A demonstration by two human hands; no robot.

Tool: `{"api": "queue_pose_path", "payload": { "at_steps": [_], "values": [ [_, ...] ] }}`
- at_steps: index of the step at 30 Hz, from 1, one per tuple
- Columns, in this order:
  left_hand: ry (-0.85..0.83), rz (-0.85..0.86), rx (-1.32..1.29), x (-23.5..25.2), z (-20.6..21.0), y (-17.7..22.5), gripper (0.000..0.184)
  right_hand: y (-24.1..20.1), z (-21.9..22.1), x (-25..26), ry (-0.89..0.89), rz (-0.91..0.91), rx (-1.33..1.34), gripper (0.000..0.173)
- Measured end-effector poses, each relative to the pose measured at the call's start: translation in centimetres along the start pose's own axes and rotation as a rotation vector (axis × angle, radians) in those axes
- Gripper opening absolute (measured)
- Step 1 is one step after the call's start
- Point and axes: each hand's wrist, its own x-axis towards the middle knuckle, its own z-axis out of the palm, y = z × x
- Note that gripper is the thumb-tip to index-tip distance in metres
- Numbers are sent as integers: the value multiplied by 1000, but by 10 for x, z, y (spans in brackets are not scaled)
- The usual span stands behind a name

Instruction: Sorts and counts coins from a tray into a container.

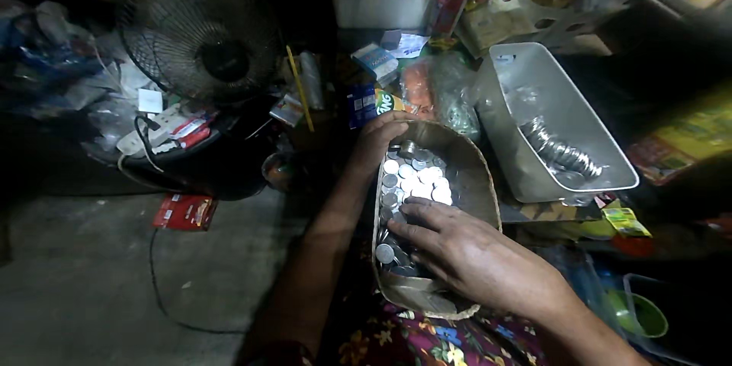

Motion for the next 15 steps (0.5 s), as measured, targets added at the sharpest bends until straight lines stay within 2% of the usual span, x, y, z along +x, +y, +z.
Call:
{"api": "queue_pose_path", "payload": {
  "at_steps": [3, 6, 12, 15],
  "values": [
    [5, -2, 3, 0, 1, 0, 27, 0, -1, 2, 33, 24, -26, 40],
    [1, -7, -3, 0, 1, 0, 27, 2, -8, 9, 35, 140, -78, 41],
    [-1, -56, -33, 2, 0, -1, 29, 31, -23, 40, -150, 376, -314, 45],
    [-8, -42, -19, 3, 0, -3, 28, 33, -22, 53, -220, 445, -310, 50]
  ]
}}
